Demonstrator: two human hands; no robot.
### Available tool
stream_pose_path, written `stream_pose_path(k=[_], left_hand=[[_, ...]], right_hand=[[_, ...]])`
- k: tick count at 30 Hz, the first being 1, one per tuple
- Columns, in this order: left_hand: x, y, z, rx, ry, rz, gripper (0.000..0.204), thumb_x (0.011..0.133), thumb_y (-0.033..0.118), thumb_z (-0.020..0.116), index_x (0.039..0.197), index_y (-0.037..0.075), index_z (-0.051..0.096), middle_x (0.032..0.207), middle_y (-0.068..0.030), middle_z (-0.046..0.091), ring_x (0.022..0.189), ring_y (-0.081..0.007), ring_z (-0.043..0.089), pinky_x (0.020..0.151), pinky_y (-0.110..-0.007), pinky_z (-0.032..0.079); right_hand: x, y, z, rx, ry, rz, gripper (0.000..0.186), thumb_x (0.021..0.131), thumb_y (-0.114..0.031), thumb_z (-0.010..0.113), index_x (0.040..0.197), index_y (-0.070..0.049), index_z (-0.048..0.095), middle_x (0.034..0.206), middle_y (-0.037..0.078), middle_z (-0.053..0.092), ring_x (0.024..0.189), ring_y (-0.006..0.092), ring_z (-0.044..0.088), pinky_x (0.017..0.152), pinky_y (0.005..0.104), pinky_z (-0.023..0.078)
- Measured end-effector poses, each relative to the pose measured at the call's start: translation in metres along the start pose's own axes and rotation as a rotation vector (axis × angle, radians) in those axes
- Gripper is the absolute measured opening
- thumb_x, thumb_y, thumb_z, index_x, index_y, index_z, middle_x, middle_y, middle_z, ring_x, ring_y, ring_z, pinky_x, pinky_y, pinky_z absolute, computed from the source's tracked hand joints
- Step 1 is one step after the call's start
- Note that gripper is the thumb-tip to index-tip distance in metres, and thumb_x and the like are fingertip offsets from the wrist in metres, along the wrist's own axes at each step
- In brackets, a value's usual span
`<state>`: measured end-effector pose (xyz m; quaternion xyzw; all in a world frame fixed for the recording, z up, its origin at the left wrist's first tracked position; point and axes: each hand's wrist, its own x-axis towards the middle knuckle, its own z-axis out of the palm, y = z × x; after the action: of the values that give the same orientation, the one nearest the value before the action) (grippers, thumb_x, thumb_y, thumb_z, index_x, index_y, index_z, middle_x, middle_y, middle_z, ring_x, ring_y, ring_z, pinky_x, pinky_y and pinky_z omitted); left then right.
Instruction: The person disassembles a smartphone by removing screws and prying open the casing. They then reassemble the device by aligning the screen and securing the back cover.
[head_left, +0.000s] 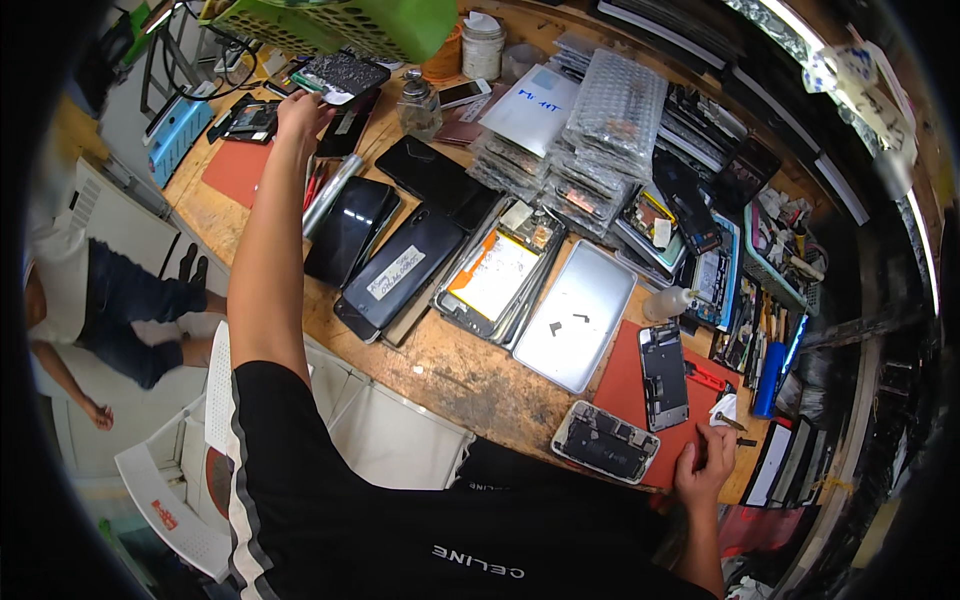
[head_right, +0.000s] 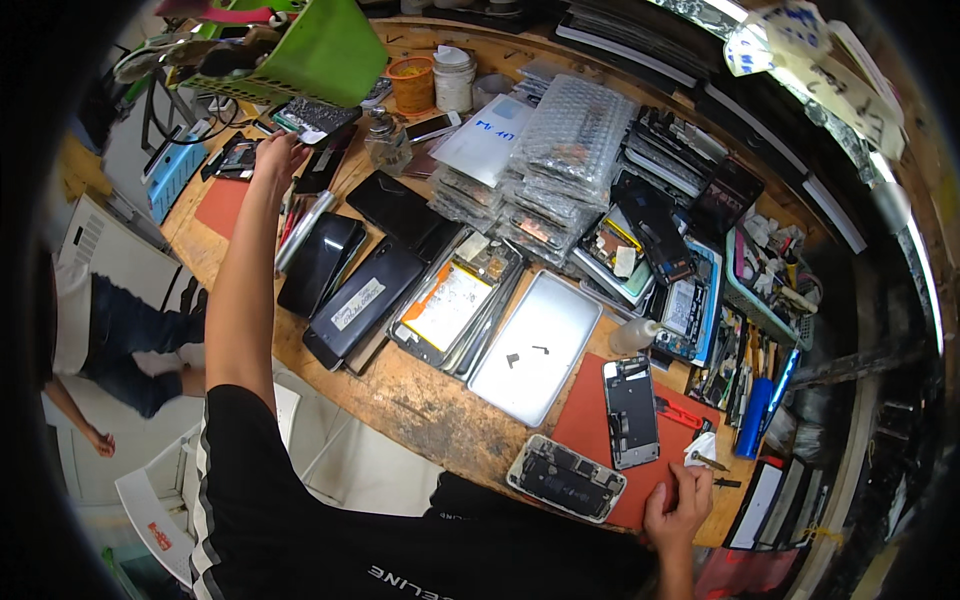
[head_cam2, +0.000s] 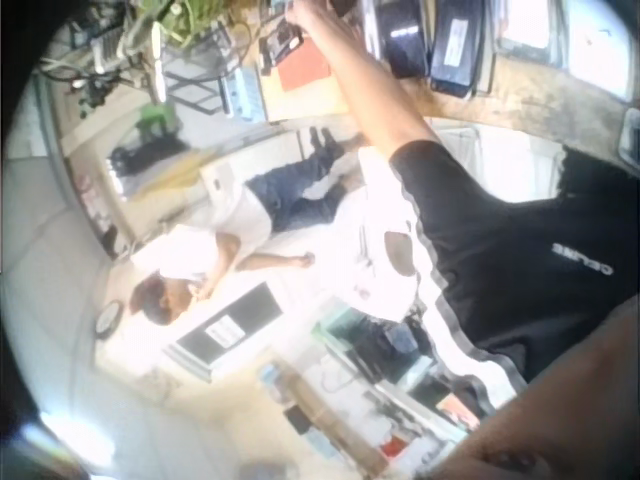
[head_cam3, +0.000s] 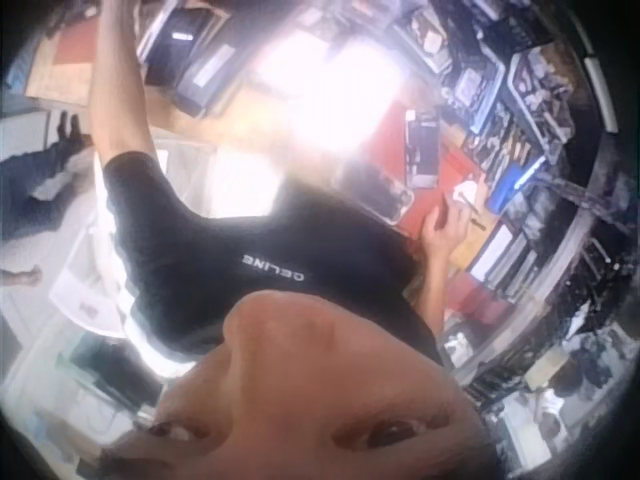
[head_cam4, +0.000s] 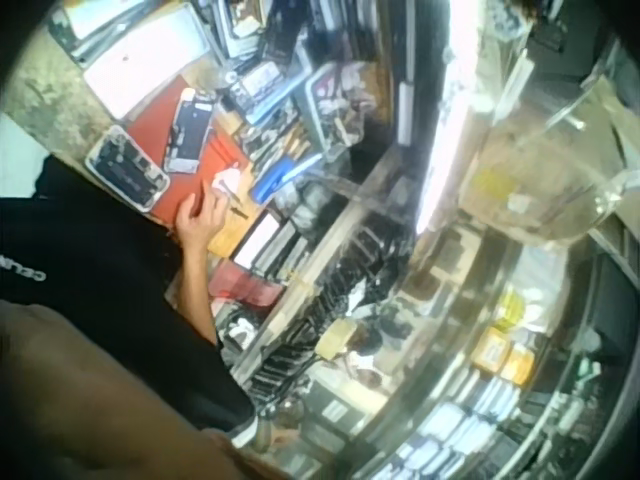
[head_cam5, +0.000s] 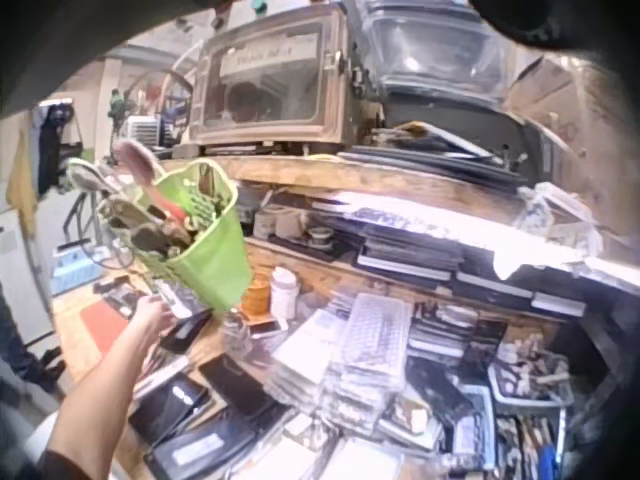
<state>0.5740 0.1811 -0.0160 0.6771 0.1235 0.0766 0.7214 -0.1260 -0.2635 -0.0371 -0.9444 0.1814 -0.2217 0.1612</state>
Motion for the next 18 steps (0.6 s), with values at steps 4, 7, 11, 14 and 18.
stream_pose_path(k=[4,7,11,14,18], left_hand=[[0.036,-0.011,0.033,0.054,-0.134,-0.037,0.026,0.106,0.009,0.064,0.131,0.0,0.062,0.114,-0.0104,0.069,0.092,-0.0201,0.069,0.077,-0.032,0.066],[0.066,-0.027,0.064,0.002,-0.056,-0.016,0.022,0.103,0.002,0.055,0.119,0.002,0.07,0.108,-0.0085,0.07,0.085,-0.0192,0.069,0.066,-0.033,0.062],[0.12,-0.052,0.07,-0.01,-0.104,-0.049,0.024,0.105,0.012,0.059,0.126,0.003,0.068,0.118,-0.011,0.068,0.096,-0.0234,0.068,0.077,-0.04,0.06],[0.168,-0.065,0.07,-0.009,-0.202,-0.025,0.029,0.107,0.016,0.059,0.131,0.002,0.066,0.125,-0.0129,0.066,0.104,-0.0246,0.067,0.086,-0.04,0.058],[0.217,-0.079,0.071,0.011,-0.242,0.019,0.036,0.109,0.022,0.059,0.137,0.0,0.063,0.135,-0.0154,0.063,0.116,-0.0261,0.065,0.096,-0.04,0.056]], right_hand=[[0.0,-0.002,0.0,-0.002,-0.008,0.051,0.035,0.083,-0.007,0.071,0.117,0.0,0.072,0.099,0.019,0.058,0.085,0.038,0.061,0.074,0.0465,0.051],[0.001,-0.004,0.001,-0.02,0.004,0.043,0.035,0.082,-0.007,0.072,0.116,0.0,0.072,0.099,0.02,0.059,0.085,0.0389,0.062,0.074,0.0467,0.051],[0.003,-0.007,0.001,-0.119,0.043,0.004,0.035,0.079,-0.006,0.074,0.114,-0.001,0.073,0.097,0.019,0.06,0.086,0.0398,0.064,0.074,0.0467,0.052],[0.006,-0.007,-0.001,-0.089,0.052,0.019,0.034,0.077,-0.009,0.077,0.11,-0.003,0.074,0.094,0.016,0.061,0.083,0.0367,0.065,0.072,0.045,0.053],[0.007,-0.01,-0.004,-0.097,0.053,0.041,0.035,0.077,-0.011,0.079,0.111,-0.004,0.075,0.094,0.014,0.062,0.081,0.0345,0.066,0.071,0.0444,0.054]])
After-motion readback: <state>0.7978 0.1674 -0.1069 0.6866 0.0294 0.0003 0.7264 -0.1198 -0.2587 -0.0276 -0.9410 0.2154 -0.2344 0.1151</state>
